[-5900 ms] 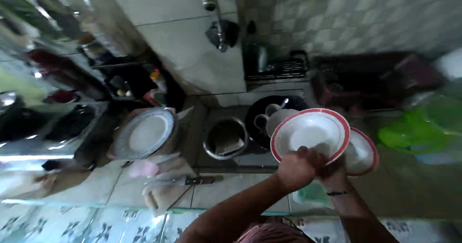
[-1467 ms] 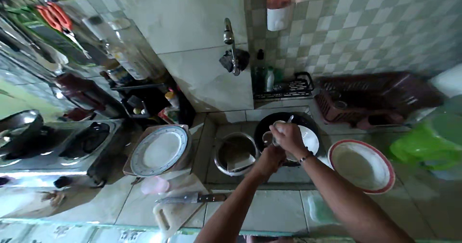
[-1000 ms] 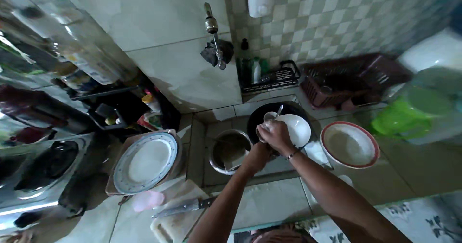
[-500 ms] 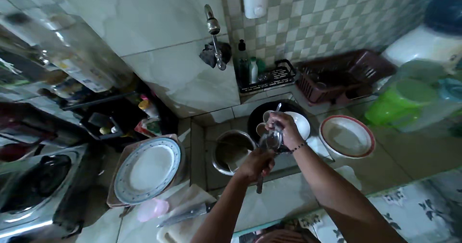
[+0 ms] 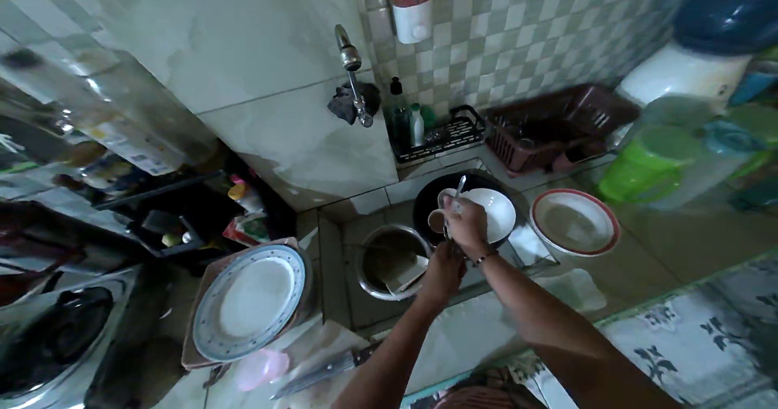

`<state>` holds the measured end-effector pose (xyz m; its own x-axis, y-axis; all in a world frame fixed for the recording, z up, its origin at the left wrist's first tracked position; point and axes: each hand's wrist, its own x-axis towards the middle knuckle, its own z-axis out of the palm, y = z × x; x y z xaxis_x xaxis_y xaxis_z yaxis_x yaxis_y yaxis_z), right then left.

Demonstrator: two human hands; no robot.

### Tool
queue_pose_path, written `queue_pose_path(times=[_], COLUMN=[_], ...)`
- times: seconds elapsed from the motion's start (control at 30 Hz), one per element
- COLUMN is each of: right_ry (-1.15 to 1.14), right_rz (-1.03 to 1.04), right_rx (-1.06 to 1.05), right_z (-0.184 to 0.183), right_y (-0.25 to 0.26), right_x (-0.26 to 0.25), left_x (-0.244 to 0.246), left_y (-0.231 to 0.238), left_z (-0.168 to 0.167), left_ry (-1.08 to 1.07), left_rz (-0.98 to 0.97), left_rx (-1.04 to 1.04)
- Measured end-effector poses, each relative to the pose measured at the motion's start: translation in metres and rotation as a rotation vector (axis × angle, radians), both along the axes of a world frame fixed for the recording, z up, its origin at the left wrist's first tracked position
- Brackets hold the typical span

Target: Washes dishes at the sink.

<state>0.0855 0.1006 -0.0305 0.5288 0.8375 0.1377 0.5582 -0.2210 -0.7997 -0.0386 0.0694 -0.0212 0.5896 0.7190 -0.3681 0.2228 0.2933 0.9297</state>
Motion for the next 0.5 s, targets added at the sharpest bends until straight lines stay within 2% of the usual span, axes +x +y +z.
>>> queue_pose_path(times=[0.03,0.13,0.2,0.23,0.3,0.37,0.43,0.5], right_ry=[-0.013,-0.357,-0.483,-0.53,-0.614,-0.549,-0.36,-0.135], right_rz=[0.02,0.309,0.504,0.545,0.49,0.357,0.264,0.148], right_rx=[0.041,0.274,0.3,0.315,0.328,0.179,0.005,0.008], right_z=[-0.005,-0.031,-0.036,-0.037,-0.038,-0.03,-0.023,-0.026], right_y=[-0.003,-0.024,-0.036,-0.037,-0.034,-0.03,-0.026,-0.022], right_x=[-0.002,-0.005,0.0,0.003,0.002,-0.006,-0.01,-0.011], left_x=[-0.003,-0.02,-0.028,-0.029,-0.024,-0.017,-0.014,-0.014], left_y=[0.001,0.006,0.009,0.006,-0.001,-0.006,-0.009,-0.011], left_z=[-0.002,-0.01,-0.011,-0.012,-0.017,-0.019,-0.022,-0.025], left_ry=[-0.001,-0.102,-0.098,-0.095,-0.073,-0.025,0.005,0.043], left_rz=[-0.006,-0.05,-0.09,-0.098,-0.059,-0.001,0.043,0.076], left_rx=[0.009,-0.053,-0.114,-0.133,-0.134,-0.11,-0.091,-0.071])
